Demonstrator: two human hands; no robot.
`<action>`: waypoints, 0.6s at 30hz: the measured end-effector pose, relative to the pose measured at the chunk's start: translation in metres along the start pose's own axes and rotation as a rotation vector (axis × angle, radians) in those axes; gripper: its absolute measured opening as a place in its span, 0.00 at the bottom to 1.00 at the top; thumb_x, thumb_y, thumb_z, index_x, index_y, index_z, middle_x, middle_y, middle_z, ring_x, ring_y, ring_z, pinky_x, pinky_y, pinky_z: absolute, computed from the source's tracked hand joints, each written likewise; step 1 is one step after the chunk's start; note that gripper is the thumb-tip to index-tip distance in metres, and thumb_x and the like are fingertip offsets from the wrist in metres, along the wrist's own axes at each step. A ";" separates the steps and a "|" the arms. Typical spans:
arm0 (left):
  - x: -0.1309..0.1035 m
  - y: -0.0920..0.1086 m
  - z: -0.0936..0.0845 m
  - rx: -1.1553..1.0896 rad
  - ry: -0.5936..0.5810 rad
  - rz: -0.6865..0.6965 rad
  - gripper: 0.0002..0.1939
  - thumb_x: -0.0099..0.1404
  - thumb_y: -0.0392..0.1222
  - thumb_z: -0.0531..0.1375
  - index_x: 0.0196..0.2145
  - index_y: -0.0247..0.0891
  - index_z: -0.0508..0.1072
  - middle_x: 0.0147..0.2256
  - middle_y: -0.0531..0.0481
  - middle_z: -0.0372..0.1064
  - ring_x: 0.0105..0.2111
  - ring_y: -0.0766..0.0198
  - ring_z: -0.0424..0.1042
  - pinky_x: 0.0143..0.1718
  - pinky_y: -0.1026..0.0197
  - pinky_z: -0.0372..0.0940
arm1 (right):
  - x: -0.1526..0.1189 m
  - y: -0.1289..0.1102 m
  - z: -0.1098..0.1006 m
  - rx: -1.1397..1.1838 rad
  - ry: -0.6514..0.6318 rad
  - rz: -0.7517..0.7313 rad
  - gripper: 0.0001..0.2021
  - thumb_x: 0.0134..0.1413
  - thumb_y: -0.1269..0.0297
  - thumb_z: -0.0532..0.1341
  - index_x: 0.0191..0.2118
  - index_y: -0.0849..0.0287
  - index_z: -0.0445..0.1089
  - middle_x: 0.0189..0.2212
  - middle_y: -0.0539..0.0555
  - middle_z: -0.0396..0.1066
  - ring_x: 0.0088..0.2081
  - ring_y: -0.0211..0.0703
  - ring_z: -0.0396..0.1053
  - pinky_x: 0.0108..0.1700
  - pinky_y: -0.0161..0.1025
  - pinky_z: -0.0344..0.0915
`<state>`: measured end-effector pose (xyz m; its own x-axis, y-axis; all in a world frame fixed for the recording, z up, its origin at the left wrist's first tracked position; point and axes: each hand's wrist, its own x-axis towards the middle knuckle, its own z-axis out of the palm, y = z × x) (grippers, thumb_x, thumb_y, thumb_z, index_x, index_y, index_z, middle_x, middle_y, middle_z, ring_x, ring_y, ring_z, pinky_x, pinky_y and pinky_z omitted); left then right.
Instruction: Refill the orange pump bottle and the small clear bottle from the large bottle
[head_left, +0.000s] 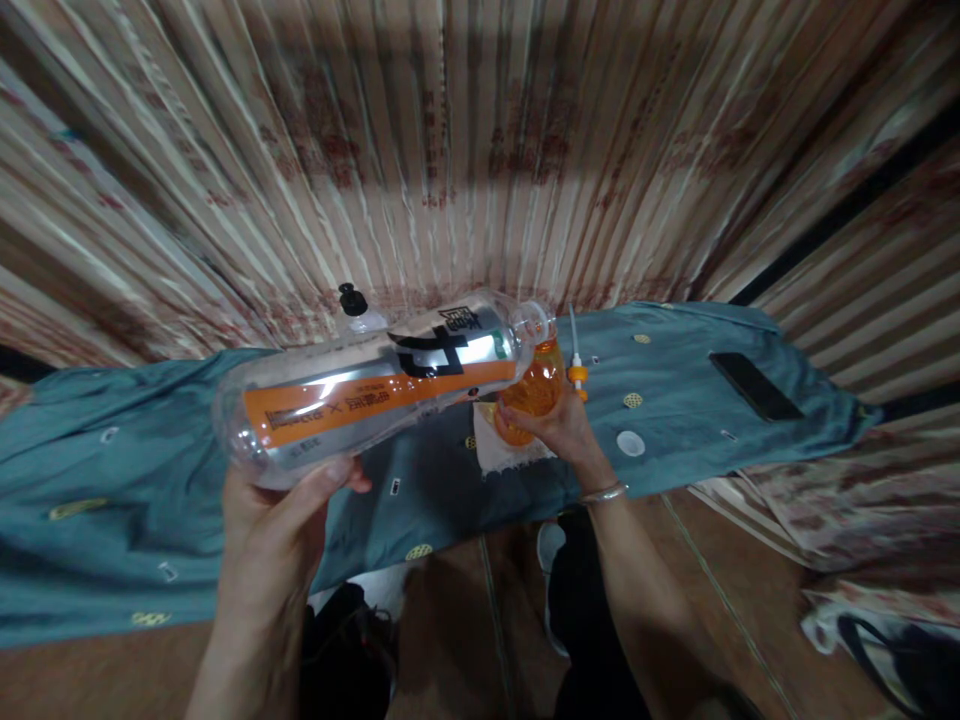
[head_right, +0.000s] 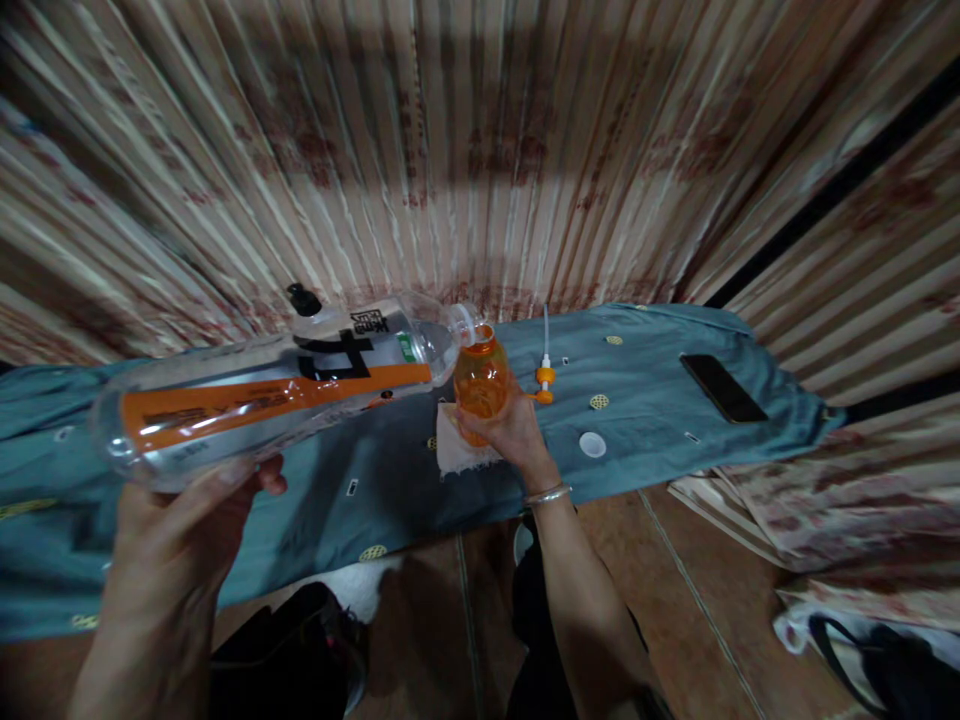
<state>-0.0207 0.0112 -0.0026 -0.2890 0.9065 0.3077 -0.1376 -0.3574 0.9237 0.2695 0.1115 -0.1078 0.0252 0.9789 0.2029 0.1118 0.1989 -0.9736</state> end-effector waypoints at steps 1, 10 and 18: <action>0.000 0.000 0.000 0.001 0.001 -0.007 0.15 0.50 0.40 0.80 0.36 0.38 0.85 0.25 0.51 0.80 0.21 0.64 0.77 0.20 0.67 0.74 | 0.000 0.000 0.000 -0.002 0.000 -0.002 0.40 0.40 0.55 0.83 0.60 0.55 0.74 0.52 0.57 0.85 0.55 0.59 0.83 0.62 0.54 0.80; 0.000 0.002 0.006 0.006 0.017 -0.028 0.16 0.49 0.40 0.80 0.37 0.38 0.86 0.24 0.52 0.79 0.20 0.64 0.76 0.21 0.65 0.76 | 0.000 0.002 -0.002 -0.032 -0.001 -0.039 0.37 0.43 0.59 0.82 0.60 0.53 0.74 0.54 0.56 0.84 0.57 0.60 0.82 0.61 0.53 0.81; 0.000 0.000 0.001 -0.002 0.010 -0.021 0.15 0.50 0.40 0.80 0.36 0.40 0.86 0.26 0.51 0.80 0.21 0.63 0.77 0.20 0.66 0.75 | 0.001 0.001 -0.001 -0.031 -0.009 -0.033 0.39 0.43 0.56 0.82 0.61 0.55 0.73 0.53 0.57 0.85 0.55 0.59 0.83 0.60 0.53 0.82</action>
<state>-0.0201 0.0115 -0.0025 -0.2955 0.9116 0.2859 -0.1460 -0.3389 0.9294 0.2703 0.1123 -0.1089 0.0126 0.9722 0.2337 0.1434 0.2295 -0.9627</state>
